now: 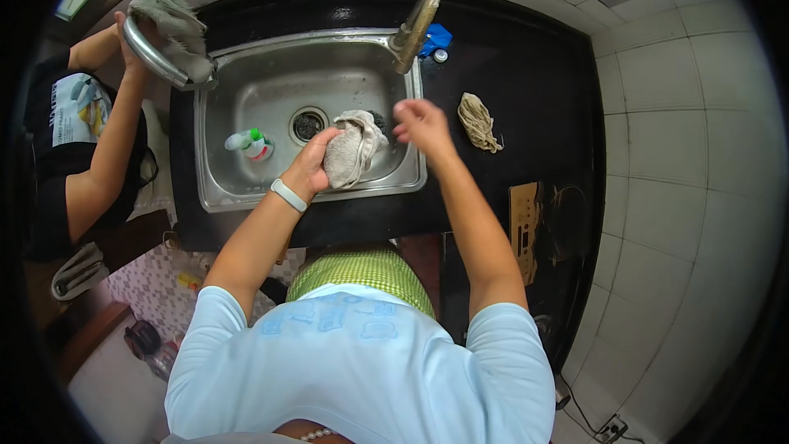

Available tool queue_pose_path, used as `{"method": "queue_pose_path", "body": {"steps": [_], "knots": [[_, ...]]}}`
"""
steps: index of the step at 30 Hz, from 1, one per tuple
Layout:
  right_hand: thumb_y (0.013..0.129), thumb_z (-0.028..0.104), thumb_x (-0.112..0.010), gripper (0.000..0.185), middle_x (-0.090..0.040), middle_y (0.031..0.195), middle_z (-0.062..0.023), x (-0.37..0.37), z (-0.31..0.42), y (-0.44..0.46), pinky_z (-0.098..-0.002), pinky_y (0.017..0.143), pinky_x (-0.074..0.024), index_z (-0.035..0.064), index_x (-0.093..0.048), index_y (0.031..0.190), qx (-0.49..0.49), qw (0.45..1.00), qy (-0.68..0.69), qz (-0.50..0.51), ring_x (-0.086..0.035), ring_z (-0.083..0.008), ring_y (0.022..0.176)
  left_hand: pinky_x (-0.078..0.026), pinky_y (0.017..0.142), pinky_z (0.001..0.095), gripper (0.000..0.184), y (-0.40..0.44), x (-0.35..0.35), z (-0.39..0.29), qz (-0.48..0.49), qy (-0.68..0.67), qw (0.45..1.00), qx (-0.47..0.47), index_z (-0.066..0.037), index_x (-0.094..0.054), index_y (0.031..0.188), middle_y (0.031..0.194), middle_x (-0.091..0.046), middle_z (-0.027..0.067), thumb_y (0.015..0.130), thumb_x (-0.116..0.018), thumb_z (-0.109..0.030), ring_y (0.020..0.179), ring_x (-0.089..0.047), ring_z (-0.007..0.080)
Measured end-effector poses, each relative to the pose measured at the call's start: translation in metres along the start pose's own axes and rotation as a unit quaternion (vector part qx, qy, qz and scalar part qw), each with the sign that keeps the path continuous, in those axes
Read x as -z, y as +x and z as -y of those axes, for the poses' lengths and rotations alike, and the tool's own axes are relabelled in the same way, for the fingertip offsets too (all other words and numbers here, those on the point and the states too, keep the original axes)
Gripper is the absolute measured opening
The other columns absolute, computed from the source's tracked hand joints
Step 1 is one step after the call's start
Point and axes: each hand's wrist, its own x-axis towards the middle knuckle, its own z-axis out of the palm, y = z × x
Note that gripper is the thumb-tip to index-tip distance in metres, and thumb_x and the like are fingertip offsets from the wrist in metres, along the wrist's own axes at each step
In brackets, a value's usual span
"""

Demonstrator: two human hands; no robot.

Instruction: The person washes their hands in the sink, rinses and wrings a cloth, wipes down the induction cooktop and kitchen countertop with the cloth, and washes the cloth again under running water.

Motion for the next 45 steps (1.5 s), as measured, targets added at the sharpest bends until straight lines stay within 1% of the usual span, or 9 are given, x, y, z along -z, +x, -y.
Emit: {"method": "queue_pose_path", "body": {"steps": [5, 9, 15, 18, 24, 28, 33, 38, 45], "knots": [[0.084, 0.014, -0.058, 0.025, -0.060, 0.082, -0.0067, 0.050, 0.010, 0.089, -0.0238, 0.054, -0.0500, -0.0015, -0.056, 0.104, 0.142, 0.970, 0.023, -0.194, -0.059, -0.0125, 0.062, -0.050, 0.080, 0.0445, 0.033, 0.007, -0.003, -0.002, -0.065, -0.053, 0.996, -0.003, 0.000, -0.052, 0.109, 0.101, -0.060, 0.0165, 0.086, -0.040, -0.021, 0.088, -0.061, 0.0305], [0.082, 0.014, -0.058, 0.035, -0.062, 0.089, -0.0100, 0.068, 0.018, 0.152, -0.0240, 0.059, -0.0495, -0.0045, -0.053, 0.111, 0.242, 0.948, -0.087, -0.187, -0.060, -0.0120, 0.063, -0.047, 0.086, 0.0460, 0.035, 0.013, -0.005, -0.002, -0.088, -0.099, 0.991, -0.028, 0.001, -0.049, 0.112, 0.108, -0.058, 0.0178, 0.087, -0.040, -0.022, 0.097, -0.058, 0.0321], [0.078, 0.016, -0.061, 0.017, -0.066, 0.077, -0.0117, 0.054, 0.045, 0.143, -0.0284, 0.067, -0.0491, 0.0047, -0.067, 0.089, 0.301, 0.867, -0.316, -0.238, -0.065, -0.0196, 0.070, -0.048, 0.084, 0.0456, 0.024, 0.018, -0.003, 0.001, -0.080, -0.116, 0.989, -0.051, -0.004, -0.055, 0.102, 0.102, -0.061, 0.0131, 0.084, -0.055, -0.021, 0.095, -0.059, 0.0291], [0.077, 0.014, -0.060, 0.016, -0.066, 0.078, -0.0131, 0.051, 0.044, 0.145, -0.0292, 0.068, -0.0494, 0.0049, -0.067, 0.089, 0.291, 0.865, -0.340, -0.229, -0.065, -0.0213, 0.071, -0.045, 0.090, 0.0462, 0.032, 0.022, -0.005, 0.005, -0.077, -0.085, 0.991, -0.065, 0.002, -0.049, 0.112, 0.110, -0.057, 0.0172, 0.082, -0.056, -0.005, 0.103, -0.056, 0.0312], [0.075, 0.008, -0.060, 0.008, -0.063, 0.079, -0.0147, 0.045, 0.017, 0.148, -0.0360, 0.067, -0.0490, 0.0042, -0.064, 0.082, 0.438, 0.803, -0.337, -0.224, -0.061, -0.0305, 0.074, -0.044, 0.091, 0.0446, 0.032, 0.047, -0.005, 0.009, -0.106, -0.117, 0.985, -0.073, 0.000, -0.047, 0.114, 0.113, -0.055, 0.0154, 0.083, -0.054, -0.004, 0.104, -0.055, 0.0297], [0.078, 0.010, -0.059, 0.009, -0.063, 0.078, -0.0119, 0.041, 0.010, 0.145, -0.0367, 0.064, -0.0490, 0.0093, -0.064, 0.085, 0.445, 0.753, -0.428, -0.229, -0.062, -0.0298, 0.075, -0.043, 0.092, 0.0437, 0.030, 0.065, -0.013, 0.011, -0.161, -0.140, 0.973, -0.084, 0.000, -0.048, 0.113, 0.112, -0.055, 0.0146, 0.084, -0.053, -0.003, 0.103, -0.055, 0.0288], [0.081, 0.012, -0.056, 0.013, -0.063, 0.083, -0.0137, 0.035, 0.007, 0.138, -0.0379, 0.067, -0.0488, 0.0087, -0.061, 0.093, 0.429, 0.772, -0.425, -0.198, -0.061, -0.0328, 0.079, -0.047, 0.087, 0.0463, 0.025, 0.098, -0.011, 0.019, -0.230, -0.119, 0.955, -0.142, 0.002, -0.049, 0.107, 0.106, -0.057, 0.0156, 0.083, -0.053, -0.002, 0.098, -0.057, 0.0305], [0.080, 0.006, -0.055, 0.019, -0.062, 0.098, -0.0147, 0.026, 0.013, 0.119, -0.0357, 0.077, -0.0487, 0.0069, -0.060, 0.098, 0.426, 0.786, -0.405, -0.189, -0.061, -0.0311, 0.089, -0.052, 0.065, 0.0413, 0.025, 0.108, -0.036, 0.013, -0.301, -0.037, 0.930, -0.209, 0.002, -0.049, 0.100, 0.089, -0.058, 0.0147, 0.076, -0.055, 0.004, 0.077, -0.061, 0.0282], [0.079, 0.003, -0.053, 0.023, -0.061, 0.103, -0.0154, 0.023, 0.009, 0.119, -0.0351, 0.080, -0.0484, 0.0050, -0.059, 0.101, 0.416, 0.775, -0.439, -0.182, -0.060, -0.0310, 0.092, -0.049, 0.067, 0.0292, 0.025, 0.104, -0.056, 0.008, -0.225, 0.120, 0.925, -0.282, -0.002, -0.049, 0.099, 0.089, -0.060, 0.0089, 0.076, -0.059, -0.002, 0.078, -0.060, 0.0165]]}}
